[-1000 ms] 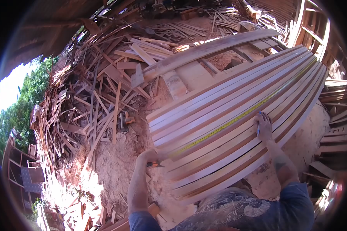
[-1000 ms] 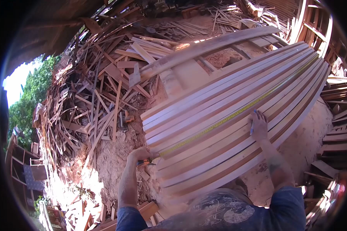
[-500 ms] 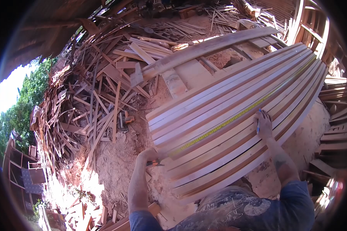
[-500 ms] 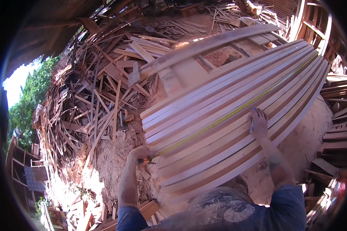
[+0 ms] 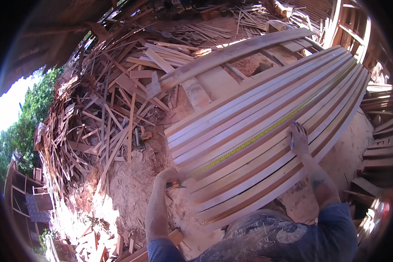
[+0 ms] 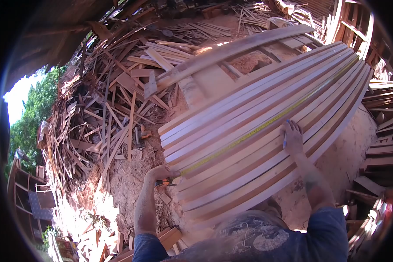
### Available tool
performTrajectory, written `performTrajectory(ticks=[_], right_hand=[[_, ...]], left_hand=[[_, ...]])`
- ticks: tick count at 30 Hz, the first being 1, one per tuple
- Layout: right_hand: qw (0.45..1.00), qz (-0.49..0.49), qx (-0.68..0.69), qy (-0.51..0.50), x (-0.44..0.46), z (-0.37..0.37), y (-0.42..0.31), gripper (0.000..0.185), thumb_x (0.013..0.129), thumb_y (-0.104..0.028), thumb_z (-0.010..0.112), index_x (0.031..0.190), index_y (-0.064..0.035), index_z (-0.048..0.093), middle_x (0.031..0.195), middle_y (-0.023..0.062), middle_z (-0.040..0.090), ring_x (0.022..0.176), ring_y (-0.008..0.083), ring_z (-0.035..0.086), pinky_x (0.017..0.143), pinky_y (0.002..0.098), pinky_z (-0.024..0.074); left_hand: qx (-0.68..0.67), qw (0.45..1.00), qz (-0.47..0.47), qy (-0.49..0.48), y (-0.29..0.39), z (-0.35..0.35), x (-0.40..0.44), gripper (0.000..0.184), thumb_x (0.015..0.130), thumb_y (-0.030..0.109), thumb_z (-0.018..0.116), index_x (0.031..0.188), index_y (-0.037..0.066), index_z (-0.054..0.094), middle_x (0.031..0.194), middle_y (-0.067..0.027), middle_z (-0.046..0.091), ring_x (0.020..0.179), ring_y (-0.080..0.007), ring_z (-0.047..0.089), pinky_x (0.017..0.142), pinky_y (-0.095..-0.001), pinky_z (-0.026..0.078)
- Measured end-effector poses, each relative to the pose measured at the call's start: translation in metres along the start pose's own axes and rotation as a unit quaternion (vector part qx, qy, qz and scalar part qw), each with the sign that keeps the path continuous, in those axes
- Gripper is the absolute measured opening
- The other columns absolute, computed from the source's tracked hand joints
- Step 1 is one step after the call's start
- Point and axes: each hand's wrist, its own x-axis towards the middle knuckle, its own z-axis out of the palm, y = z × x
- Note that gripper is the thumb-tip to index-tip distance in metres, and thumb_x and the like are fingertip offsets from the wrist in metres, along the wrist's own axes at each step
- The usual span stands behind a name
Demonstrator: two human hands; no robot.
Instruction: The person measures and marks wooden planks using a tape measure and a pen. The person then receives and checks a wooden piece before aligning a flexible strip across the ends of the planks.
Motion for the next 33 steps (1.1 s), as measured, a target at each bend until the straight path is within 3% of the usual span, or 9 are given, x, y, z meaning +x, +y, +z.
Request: performTrajectory(ticks=[7, 13, 19, 22, 28, 33], right_hand=[[1.0, -0.005, -0.012, -0.006, 0.001, -0.001, -0.001, 0.032, 0.088, -0.017, 0.059, 0.118, -0.0069, 0.054, 0.127, 0.0214, 0.057, 0.124, 0.0387, 0.048, 0.107, 0.0477, 0.0326], [1.0, 0.007, -0.007, -0.019, 0.0, -0.002, -0.001, 0.033, 0.089, -0.018, 0.058, 0.12, -0.0067, 0.054, 0.13, 0.0207, 0.054, 0.126, 0.0377, 0.046, 0.108, 0.0476, 0.0318], [0.999, 0.017, -0.008, -0.03, 0.001, 0.001, 0.001, 0.034, 0.09, -0.019, 0.058, 0.121, -0.0064, 0.054, 0.131, 0.0204, 0.054, 0.127, 0.0375, 0.045, 0.108, 0.0476, 0.0318], [1.0, 0.013, -0.01, -0.026, 0.001, 0.002, 0.002, 0.034, 0.09, -0.02, 0.059, 0.121, -0.0064, 0.054, 0.13, 0.0205, 0.054, 0.127, 0.0375, 0.045, 0.108, 0.0477, 0.0321], [1.0, 0.009, -0.013, -0.022, 0.001, 0.003, 0.002, 0.034, 0.09, -0.021, 0.059, 0.121, -0.0067, 0.054, 0.13, 0.0205, 0.055, 0.126, 0.0372, 0.046, 0.107, 0.0477, 0.0324], [1.0, 0.016, -0.014, -0.02, 0.001, 0.002, 0.001, 0.034, 0.089, -0.021, 0.059, 0.12, -0.0068, 0.055, 0.13, 0.0202, 0.055, 0.126, 0.0366, 0.046, 0.108, 0.0478, 0.0321]], left_hand=[[0.013, 1.0, -0.002, 0.012, -0.015, 0.004, 0.015, 0.066, 0.067, 0.066, 0.077, 0.078, 0.001, 0.07, 0.065, -0.0027, 0.062, 0.056, -0.012, 0.056, 0.051, -0.0296, 0.044], [0.021, 0.999, -0.039, -0.015, 0.004, -0.003, -0.001, 0.067, 0.067, 0.064, 0.078, 0.086, 0.0, 0.07, 0.069, -0.0032, 0.064, 0.06, -0.0124, 0.057, 0.054, -0.03, 0.045], [-0.002, 1.0, 0.002, 0.011, -0.026, 0.007, 0.027, 0.063, 0.07, 0.061, 0.078, 0.09, 0.002, 0.07, 0.07, -0.0022, 0.063, 0.058, -0.0115, 0.056, 0.052, -0.0295, 0.044], [0.013, 0.999, -0.03, -0.005, -0.018, 0.004, 0.022, 0.061, 0.07, 0.059, 0.079, 0.094, 0.003, 0.071, 0.07, -0.0016, 0.063, 0.058, -0.0107, 0.055, 0.052, -0.029, 0.043], [-0.028, 0.999, 0.017, -0.002, -0.053, 0.016, 0.055, 0.066, 0.069, 0.064, 0.077, 0.096, 0.004, 0.071, 0.07, -0.0013, 0.063, 0.058, -0.0102, 0.055, 0.051, -0.0287, 0.043], [0.014, 0.999, -0.027, -0.014, -0.032, 0.007, 0.035, 0.071, 0.067, 0.068, 0.076, 0.1, 0.005, 0.071, 0.071, -0.0013, 0.064, 0.059, -0.0102, 0.056, 0.051, -0.0286, 0.043]])
